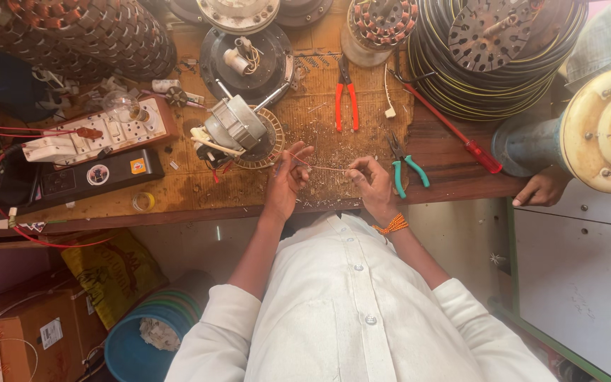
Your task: The person holds a small electric motor, rotates it to inspect the windings, and uses pliers to strip and adjust wires. The motor is placed on a workbench cluttered with other motor parts and tools.
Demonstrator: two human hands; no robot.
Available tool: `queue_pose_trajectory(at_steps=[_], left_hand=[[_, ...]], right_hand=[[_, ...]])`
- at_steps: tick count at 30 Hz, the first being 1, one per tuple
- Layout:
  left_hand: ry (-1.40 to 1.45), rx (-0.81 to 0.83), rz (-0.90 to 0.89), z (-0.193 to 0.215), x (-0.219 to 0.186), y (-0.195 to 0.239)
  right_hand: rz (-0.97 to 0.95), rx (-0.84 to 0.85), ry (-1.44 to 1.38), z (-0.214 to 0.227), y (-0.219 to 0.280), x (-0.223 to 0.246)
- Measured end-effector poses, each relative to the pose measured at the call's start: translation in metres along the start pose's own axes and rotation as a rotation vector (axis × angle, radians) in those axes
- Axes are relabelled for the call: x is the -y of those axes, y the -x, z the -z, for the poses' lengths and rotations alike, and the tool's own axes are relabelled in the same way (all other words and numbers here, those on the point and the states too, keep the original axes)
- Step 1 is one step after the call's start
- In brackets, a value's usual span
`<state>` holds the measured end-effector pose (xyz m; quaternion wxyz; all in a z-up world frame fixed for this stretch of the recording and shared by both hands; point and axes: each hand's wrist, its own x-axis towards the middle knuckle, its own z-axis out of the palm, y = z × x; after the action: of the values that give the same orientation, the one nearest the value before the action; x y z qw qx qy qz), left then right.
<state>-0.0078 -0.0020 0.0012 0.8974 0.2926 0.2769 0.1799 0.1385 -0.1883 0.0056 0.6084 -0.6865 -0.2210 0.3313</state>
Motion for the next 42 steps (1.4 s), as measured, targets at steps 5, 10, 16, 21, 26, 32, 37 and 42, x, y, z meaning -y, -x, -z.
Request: queue_pose_trajectory(at_steps=[5,10,16,21,26,32,37,42], left_hand=[[0.084,-0.090,-0.037,-0.008,0.006,0.009],[-0.452,-0.372,-0.165,0.000,0.020,0.024],[-0.650,-0.418,-0.199,0.032,0.020,0.055],[-0.723,-0.391,-0.191,0.054,0.028,0.069],[-0.766,-0.337,-0.032,0.045,0.027,0.070],[-0.503,-0.227,0.223,0.000,-0.005,0.064],[-0.365,-0.159,0.397,-0.014,-0.013,0.059],[-0.185,-0.103,0.349,0.009,0.010,0.055]], right_hand=[[-0.101,-0.099,-0.177,-0.002,0.003,-0.026],[-0.234,-0.086,-0.238,0.005,0.011,-0.041],[-0.165,-0.117,-0.165,0.002,0.010,-0.049],[-0.190,0.000,0.096,0.002,0.018,-0.043],[-0.161,0.058,0.180,0.000,0.018,-0.036],[-0.102,0.043,0.218,0.003,0.019,-0.045],[-0.075,0.002,0.257,0.003,0.021,-0.054],[-0.008,-0.020,0.341,0.000,0.018,-0.057]])
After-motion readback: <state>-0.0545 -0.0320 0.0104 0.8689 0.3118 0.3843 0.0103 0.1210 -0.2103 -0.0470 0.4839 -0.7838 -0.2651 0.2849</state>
